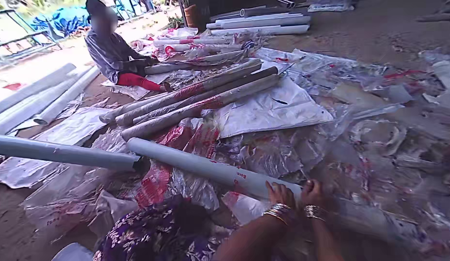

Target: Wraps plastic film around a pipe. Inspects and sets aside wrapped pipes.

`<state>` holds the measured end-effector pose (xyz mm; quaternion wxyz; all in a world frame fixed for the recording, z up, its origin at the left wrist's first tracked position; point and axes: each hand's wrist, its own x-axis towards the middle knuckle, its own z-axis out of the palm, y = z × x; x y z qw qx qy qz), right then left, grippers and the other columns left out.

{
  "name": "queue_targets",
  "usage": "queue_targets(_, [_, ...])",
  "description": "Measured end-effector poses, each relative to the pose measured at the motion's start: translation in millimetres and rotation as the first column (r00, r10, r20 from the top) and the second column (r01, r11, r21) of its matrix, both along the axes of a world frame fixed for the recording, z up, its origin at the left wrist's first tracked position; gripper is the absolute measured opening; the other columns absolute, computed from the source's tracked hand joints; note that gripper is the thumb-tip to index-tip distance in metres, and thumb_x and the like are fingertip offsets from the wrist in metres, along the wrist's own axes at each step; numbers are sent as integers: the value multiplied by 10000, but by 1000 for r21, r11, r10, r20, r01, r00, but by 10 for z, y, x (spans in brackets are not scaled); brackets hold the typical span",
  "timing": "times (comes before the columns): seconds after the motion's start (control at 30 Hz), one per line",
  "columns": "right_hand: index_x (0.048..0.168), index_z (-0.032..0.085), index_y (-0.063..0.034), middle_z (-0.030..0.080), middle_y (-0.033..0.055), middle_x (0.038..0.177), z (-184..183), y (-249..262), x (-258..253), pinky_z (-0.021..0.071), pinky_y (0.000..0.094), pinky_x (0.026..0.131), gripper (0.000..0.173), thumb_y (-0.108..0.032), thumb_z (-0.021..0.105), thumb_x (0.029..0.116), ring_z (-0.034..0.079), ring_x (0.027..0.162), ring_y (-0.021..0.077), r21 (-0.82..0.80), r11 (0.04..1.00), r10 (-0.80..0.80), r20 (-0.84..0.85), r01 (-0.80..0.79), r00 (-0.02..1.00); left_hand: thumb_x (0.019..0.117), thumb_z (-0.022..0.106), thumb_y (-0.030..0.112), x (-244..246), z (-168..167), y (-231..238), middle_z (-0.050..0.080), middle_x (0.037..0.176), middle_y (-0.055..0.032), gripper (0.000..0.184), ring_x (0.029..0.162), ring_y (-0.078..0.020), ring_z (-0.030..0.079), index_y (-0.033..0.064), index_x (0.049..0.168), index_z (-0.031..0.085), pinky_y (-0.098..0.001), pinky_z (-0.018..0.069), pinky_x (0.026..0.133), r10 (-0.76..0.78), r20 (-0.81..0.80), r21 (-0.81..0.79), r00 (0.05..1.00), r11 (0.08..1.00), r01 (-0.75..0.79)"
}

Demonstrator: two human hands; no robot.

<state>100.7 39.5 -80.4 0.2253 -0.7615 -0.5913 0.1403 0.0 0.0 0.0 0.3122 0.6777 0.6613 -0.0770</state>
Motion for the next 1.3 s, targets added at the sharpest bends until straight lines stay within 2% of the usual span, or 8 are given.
queue_targets(0.07, [1301,623,83,703,317,1155,-168,73,189,426,654,1059,421,-209,412,1084,676,1106,499,91,995,32,76,-39,997,954,674,411,45,-84,-49,85,1719,-225,768,1562,-528,13,150,1604,358,-777,49,1176,-12,-51,-63,999,998,8])
queue_targets(0.13, [1328,621,49,730,262,1144,-112,117,239,391,606,1118,442,-236,383,1088,686,1127,443,21,998,57,126,-60,990,922,689,484,41,-162,1,26,1724,-218,827,1555,-543,13,252,1623,315,-775,83,1175,6,-64,-102,998,995,-12])
queue_targets(0.3, [1354,594,55,721,256,1179,-31,160,250,419,561,1113,442,-225,371,1094,681,1156,415,-32,999,22,33,-21,999,999,599,415,-170,-331,122,294,1668,-210,590,1542,-457,248,132,1508,503,-590,206,1250,-72,23,9,997,997,72])
queue_targets(0.53, [1093,680,138,723,294,1011,-290,-647,172,574,564,830,265,-71,550,996,731,903,441,415,893,-108,-178,174,978,1019,624,231,-405,-573,400,507,1538,-203,375,1523,-375,343,-35,1281,660,-519,197,1270,-218,317,151,923,972,178])
queue_targets(0.8, [1254,622,140,696,305,1179,-413,-882,-130,554,576,921,319,-70,516,1040,714,1040,450,103,989,-63,-330,102,942,896,745,98,-515,-765,418,567,1444,-249,183,1384,-326,518,-79,944,743,-412,375,1183,-241,577,301,781,951,71])
queue_targets(0.97, [1292,606,99,704,286,1168,-209,-780,-146,543,576,918,327,-108,498,1062,712,1044,445,-102,990,-118,-274,93,955,841,781,57,-524,-757,427,585,1419,-260,141,1456,-345,434,-80,860,751,-413,288,1236,-215,660,272,720,962,38])
queue_targets(1.17, [1526,413,8,674,283,1254,-285,-929,-90,506,559,1009,542,-150,566,1031,670,1162,435,-489,868,-183,-157,85,970,837,797,76,-515,-691,411,602,1377,-227,144,1302,-277,558,-58,877,767,-393,405,1146,-148,637,196,756,980,27])
queue_targets(1.3, [1607,247,-19,546,255,1473,-35,-1107,161,418,534,1121,573,-184,437,1092,548,1360,400,-742,667,-97,-168,-61,981,830,800,69,-502,-655,390,609,1319,-244,145,1211,-294,587,-64,875,765,-411,438,1090,-128,646,180,753,984,12])
